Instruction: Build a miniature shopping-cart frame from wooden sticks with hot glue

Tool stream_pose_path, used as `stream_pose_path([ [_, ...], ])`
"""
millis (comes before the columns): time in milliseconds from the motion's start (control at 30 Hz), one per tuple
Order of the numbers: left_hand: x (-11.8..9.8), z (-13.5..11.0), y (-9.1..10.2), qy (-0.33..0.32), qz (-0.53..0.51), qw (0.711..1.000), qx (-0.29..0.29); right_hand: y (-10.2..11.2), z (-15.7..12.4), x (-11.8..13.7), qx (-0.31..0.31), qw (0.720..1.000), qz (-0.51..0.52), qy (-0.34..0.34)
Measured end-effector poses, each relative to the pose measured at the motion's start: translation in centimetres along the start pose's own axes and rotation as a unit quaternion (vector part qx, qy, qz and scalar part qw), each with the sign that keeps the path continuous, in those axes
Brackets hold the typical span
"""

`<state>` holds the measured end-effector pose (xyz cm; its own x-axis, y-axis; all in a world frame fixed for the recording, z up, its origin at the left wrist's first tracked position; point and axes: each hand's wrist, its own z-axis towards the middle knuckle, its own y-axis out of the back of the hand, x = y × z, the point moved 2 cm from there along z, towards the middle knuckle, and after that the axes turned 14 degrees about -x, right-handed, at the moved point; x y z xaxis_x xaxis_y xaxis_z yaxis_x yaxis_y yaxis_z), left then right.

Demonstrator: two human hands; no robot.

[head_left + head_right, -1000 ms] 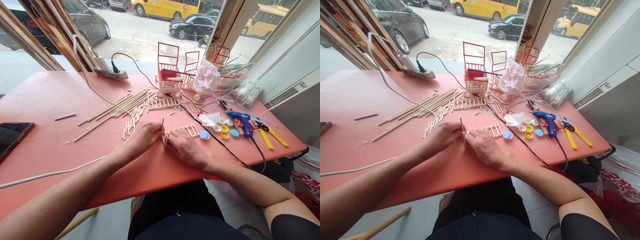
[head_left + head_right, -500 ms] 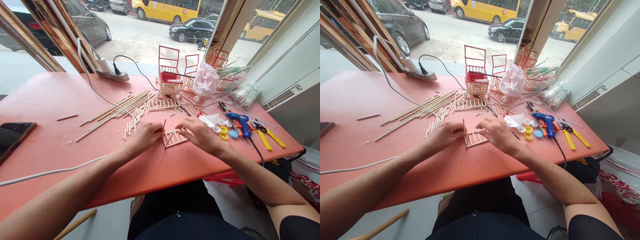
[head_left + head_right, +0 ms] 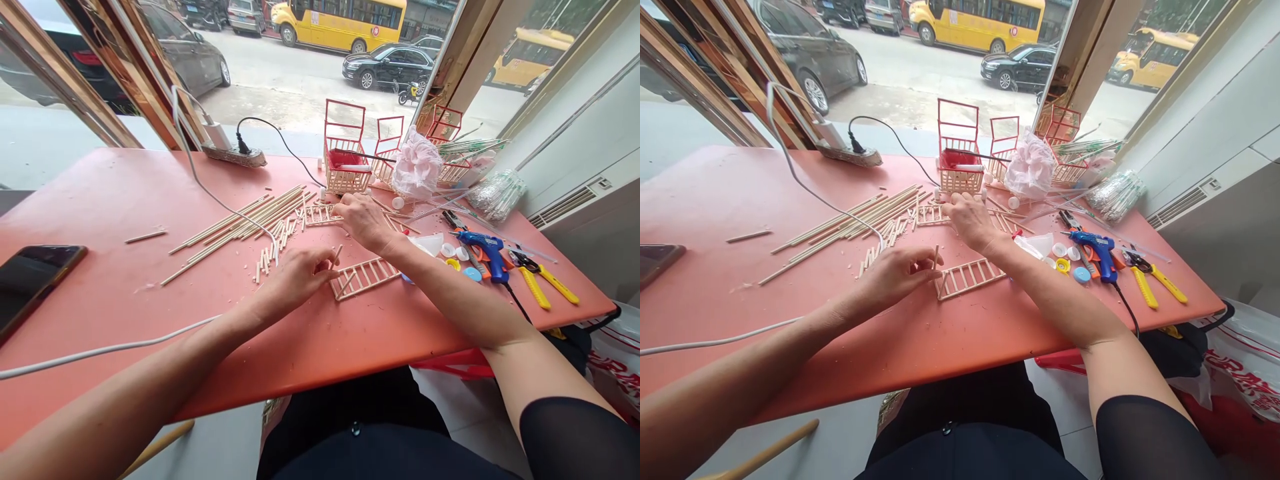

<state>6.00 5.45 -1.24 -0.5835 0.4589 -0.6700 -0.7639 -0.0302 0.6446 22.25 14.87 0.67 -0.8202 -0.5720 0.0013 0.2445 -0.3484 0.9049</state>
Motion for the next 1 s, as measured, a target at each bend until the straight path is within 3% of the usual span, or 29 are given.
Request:
stream_pose_path([
  [200, -0.1, 0.0, 0.2, -0.002, -0.020, 1.000, 0.002, 0.0, 0.9, 0.6, 0.039, 0.998, -0.047, -0.005],
  [500, 0.3, 0.0, 0.1, 0.003, -0.031, 1.000, 0.003, 0.3, 1.5, 0.6, 0.076, 0.994, -0.065, 0.041],
  [733, 0.1, 0.0, 0.1, 0.008, -0.040, 0.999, 0.009, 3.3, 0.1, -2.3, -0.066, 0.994, 0.092, 0.001],
  [867, -0.1, -0.1, 0.2, 0.013, -0.060, 0.998, -0.010, 6.5, -3.1, -3.1, -0.137, 0.973, 0.185, -0.021],
  [1000, -0.4, 0.0, 0.5, 0.018, -0.087, 0.996, -0.024, 8.5, -7.0, -2.7, -0.187, 0.964, 0.188, -0.017],
])
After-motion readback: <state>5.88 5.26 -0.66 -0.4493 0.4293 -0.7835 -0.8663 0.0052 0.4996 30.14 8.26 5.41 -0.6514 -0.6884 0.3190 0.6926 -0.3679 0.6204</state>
